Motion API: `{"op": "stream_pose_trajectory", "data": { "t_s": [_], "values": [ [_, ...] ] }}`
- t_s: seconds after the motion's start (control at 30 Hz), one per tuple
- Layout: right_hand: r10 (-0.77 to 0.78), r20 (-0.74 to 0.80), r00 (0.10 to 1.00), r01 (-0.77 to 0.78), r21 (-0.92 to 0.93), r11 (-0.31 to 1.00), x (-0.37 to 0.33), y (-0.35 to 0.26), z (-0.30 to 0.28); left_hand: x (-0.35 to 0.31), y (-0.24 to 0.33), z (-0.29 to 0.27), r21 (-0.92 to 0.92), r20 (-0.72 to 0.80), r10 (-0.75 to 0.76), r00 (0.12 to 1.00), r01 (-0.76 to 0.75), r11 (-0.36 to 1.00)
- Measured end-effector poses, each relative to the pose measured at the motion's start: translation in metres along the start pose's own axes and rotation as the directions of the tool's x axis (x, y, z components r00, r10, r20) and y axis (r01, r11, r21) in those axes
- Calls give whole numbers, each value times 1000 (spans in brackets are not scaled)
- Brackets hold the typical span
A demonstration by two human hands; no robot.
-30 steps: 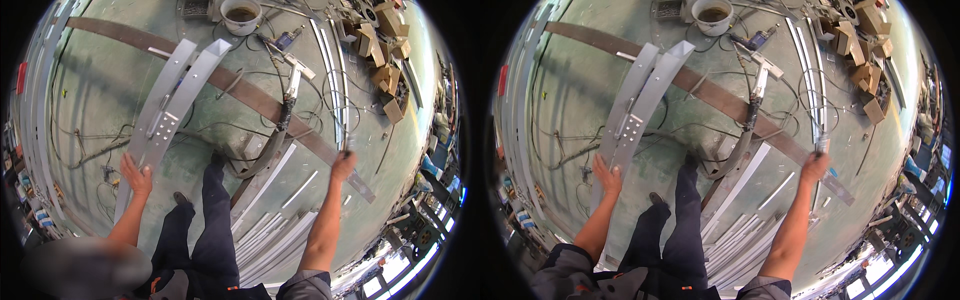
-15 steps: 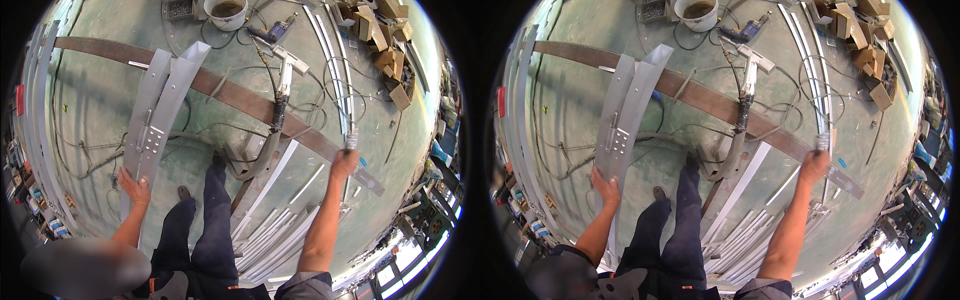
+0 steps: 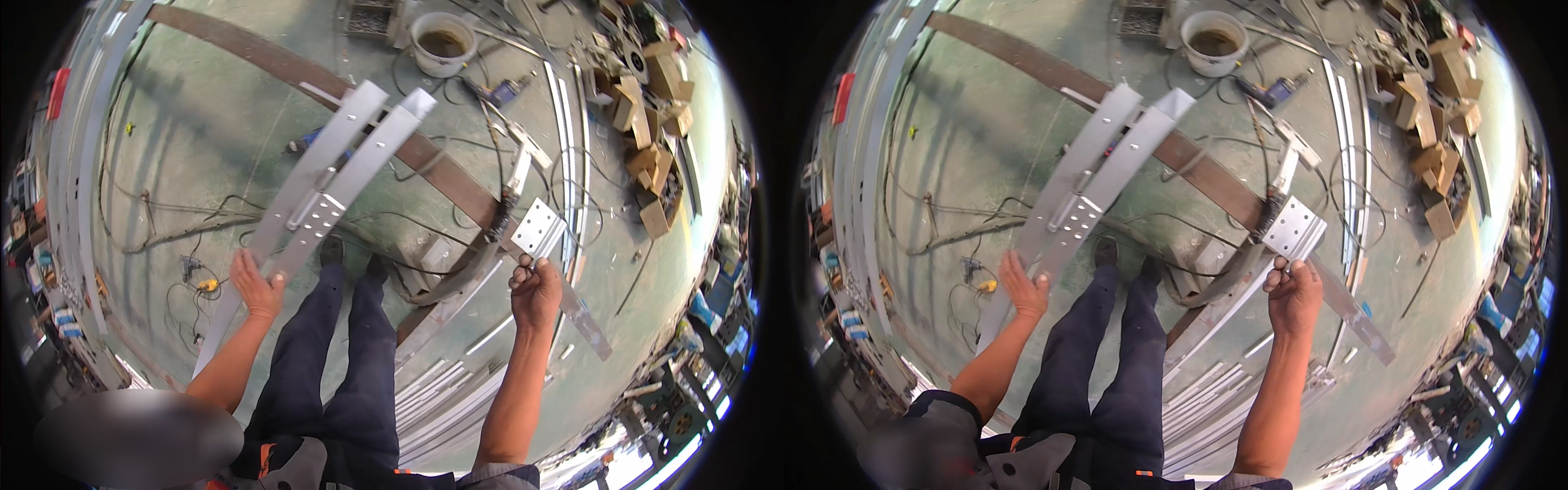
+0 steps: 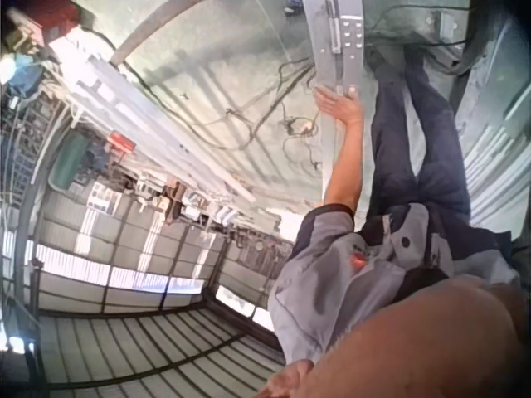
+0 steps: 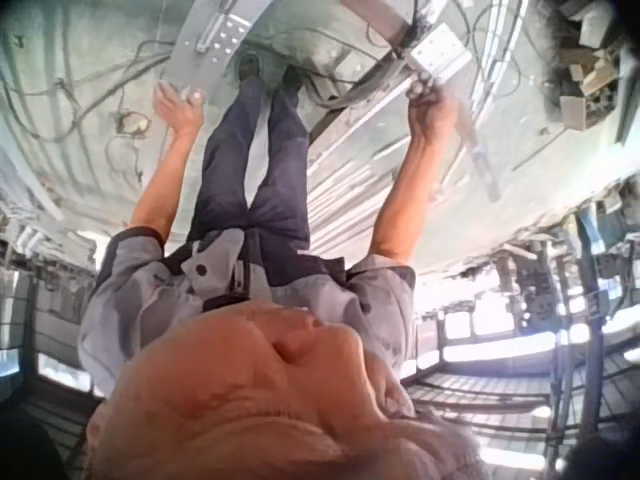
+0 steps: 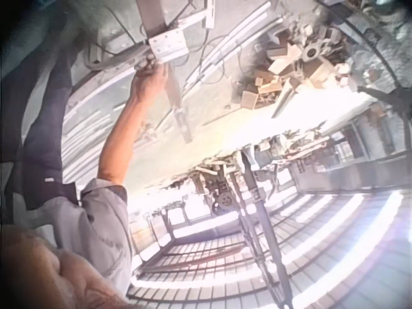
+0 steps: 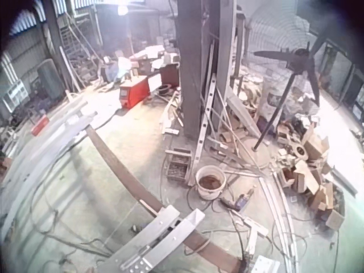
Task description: The person sits on the floor and uses a welding torch to join metal frame components. They align parts, weld seams, and reposition the frame to access different joints.
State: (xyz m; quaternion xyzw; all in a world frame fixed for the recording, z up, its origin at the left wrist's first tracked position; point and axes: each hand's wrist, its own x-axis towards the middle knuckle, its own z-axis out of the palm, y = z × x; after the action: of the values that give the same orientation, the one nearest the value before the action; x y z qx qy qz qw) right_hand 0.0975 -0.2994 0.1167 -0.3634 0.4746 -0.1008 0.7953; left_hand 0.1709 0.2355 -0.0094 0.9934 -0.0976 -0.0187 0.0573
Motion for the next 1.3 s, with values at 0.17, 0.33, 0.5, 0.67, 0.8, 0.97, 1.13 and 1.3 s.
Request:
{"op": "stream_pose_trajectory", "data": {
  "t_s": [0.17,0.33,0.5,0.67,0.8,0.97,1.13,1.3],
  "values": [
    [37,148,988,-5,-211,978,-14,21,87,11,15,-29,-169,196,-105,975,139,976],
    [-55,606,794,518,-626,583,-18,58,150,57,47,-107,-631,516,-98,851,455,628],
    [47,739,673,667,-632,394,-35,92,216,120,85,-128,-326,787,385,483,854,-405],
    [-18,717,697,645,-616,453,-25,108,224,144,102,-100,-509,750,365,551,834,-213],
    [110,490,865,268,-637,723,-17,115,213,147,107,-81,-710,663,291,690,702,-46],
    [148,421,895,150,-596,789,-11,120,208,156,119,-83,-810,563,186,805,493,318],
    [53,386,921,225,-638,736,20,116,215,174,126,-81,-780,555,57,830,496,381],
    [-151,262,953,284,-604,745,75,109,234,204,97,-66,-711,214,53,975,118,693]
  ]
}}
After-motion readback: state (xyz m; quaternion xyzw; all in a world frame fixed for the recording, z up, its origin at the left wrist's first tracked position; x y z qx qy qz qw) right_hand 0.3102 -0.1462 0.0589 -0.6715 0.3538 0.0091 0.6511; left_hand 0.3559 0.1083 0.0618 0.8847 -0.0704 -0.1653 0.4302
